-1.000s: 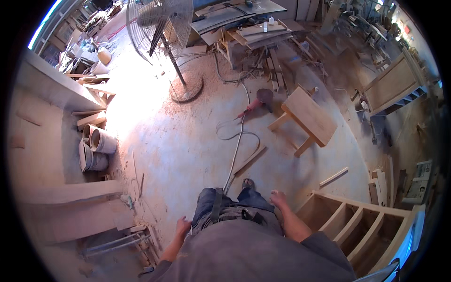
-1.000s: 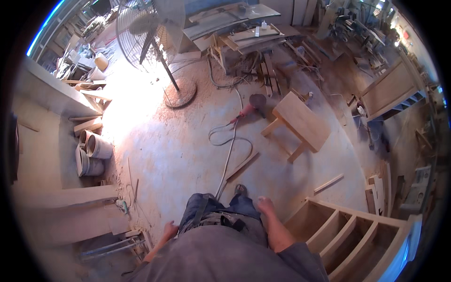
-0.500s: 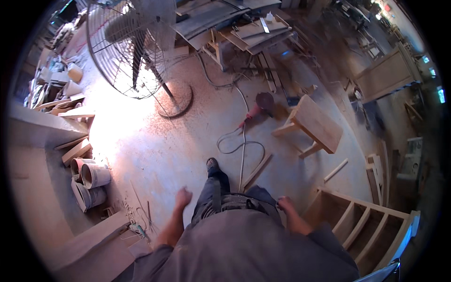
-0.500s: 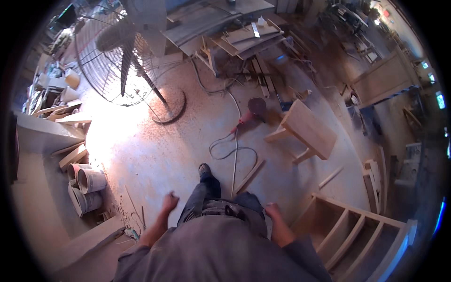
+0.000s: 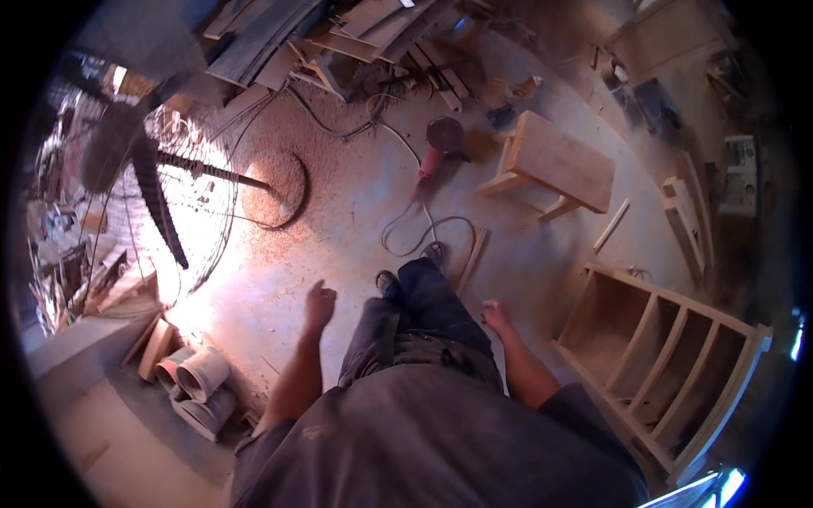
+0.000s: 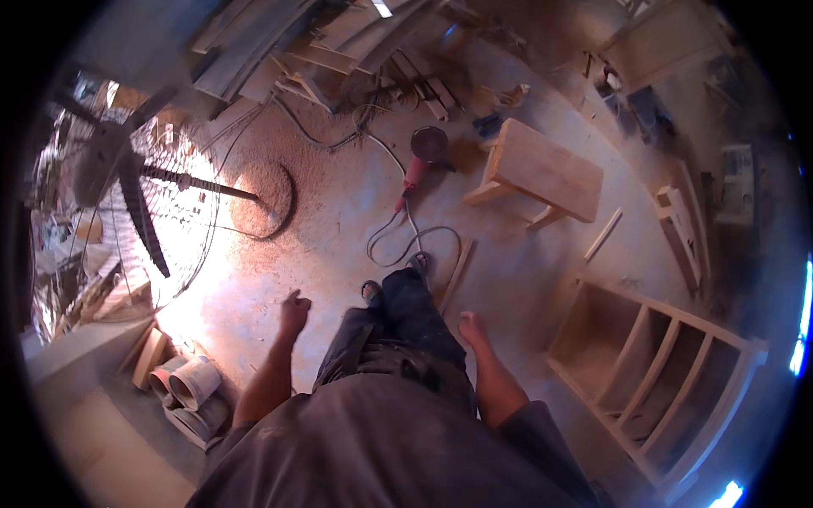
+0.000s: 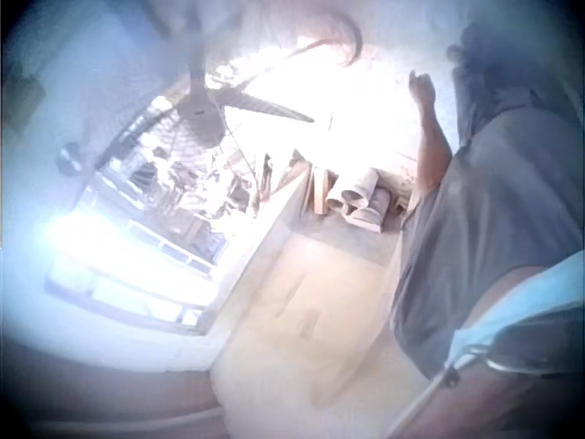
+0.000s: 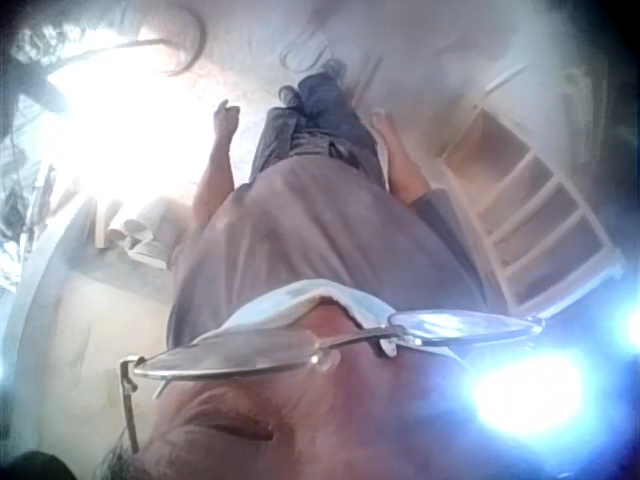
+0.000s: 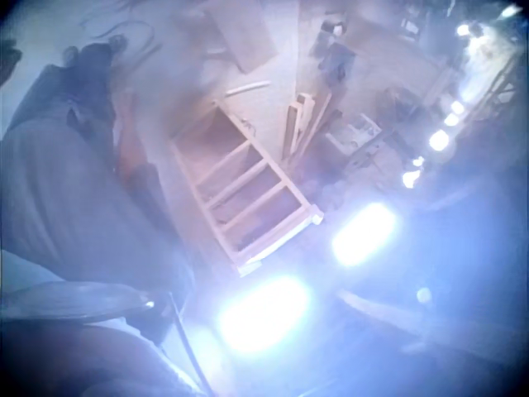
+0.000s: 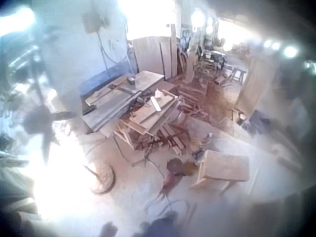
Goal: The person assembles a wooden drawer by fitting side panels and a bottom panel together. They then walk to a workbench and use an orbital sander to smooth the surface of a wooden plank.
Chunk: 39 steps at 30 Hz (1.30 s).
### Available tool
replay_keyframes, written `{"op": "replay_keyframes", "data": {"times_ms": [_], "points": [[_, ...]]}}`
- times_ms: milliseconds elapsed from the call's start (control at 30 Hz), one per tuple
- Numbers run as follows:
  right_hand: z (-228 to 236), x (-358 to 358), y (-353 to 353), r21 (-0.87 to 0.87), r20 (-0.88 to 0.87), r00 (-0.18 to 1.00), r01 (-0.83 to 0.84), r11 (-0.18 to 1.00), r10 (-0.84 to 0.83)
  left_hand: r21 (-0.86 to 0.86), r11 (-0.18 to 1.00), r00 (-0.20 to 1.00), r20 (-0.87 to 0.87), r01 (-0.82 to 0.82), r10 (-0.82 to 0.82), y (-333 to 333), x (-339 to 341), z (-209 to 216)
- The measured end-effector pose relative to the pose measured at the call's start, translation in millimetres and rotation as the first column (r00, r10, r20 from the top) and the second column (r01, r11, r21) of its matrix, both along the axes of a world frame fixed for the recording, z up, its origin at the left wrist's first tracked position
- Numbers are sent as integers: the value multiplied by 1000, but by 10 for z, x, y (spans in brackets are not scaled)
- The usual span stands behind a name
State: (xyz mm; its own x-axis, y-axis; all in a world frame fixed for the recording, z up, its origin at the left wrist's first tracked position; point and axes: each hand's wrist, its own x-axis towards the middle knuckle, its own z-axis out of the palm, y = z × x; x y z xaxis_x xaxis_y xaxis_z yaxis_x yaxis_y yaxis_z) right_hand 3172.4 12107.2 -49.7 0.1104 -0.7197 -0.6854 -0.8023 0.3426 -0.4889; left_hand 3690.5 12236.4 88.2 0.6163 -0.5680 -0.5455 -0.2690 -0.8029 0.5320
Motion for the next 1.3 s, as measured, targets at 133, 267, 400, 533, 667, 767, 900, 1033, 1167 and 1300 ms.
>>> {"op": "replay_keyframes", "data": {"times_ms": [133, 267, 400, 533, 667, 767, 900, 1033, 1167, 1300], "points": [[54, 819, -501, 18, -22, 992, -121, 992, 122, 169, 973, 979, -160, 154, -127, -523, -381, 221], [98, 1589, -1031, 22, 45, 998, -36, 999, 35, 343, 825, 892, -119, 449, -436, -694, -355, -256], [-355, 2061, -1531, 93, 127, 985, 103, 990, -115, 456, 702, 832, -386, 547, -398, -1021, -160, -648], [-1100, 2490, -1672, 240, 182, 935, 258, 936, -305, 658, 458, 776, -330, 598, -538, -1262, -132, -862], [-2139, 2872, -1681, 320, 232, 857, 380, 868, -461, 677, 444, 756, -262, 587, -600, -1786, 165, -1113], [-3300, 3191, -1623, 300, 170, 899, 344, 890, -404, 680, 454, 750, -218, 576, -625, -2002, 272, -1218], [-4142, 3825, -1995, 326, 125, 871, 417, 849, -475, 703, 495, 773, -125, 511, -621, -1967, 414, -1263], [-5380, 3919, -2205, -108, 331, 626, 768, 631, -706, 648, 496, 680, -46, 577, -731, -2096, 589, -1424], [-5033, 3987, -2539, 563, 350, 376, 648, 513, -858, 646, 562, 714, 38, 516, -699, -1824, 653, -1443], [-4194, 3814, -2988, 805, 430, 252, 329, 494, -867, 640, 572, 731, 24, 513, -682, -1769, 612, -1369]]}}
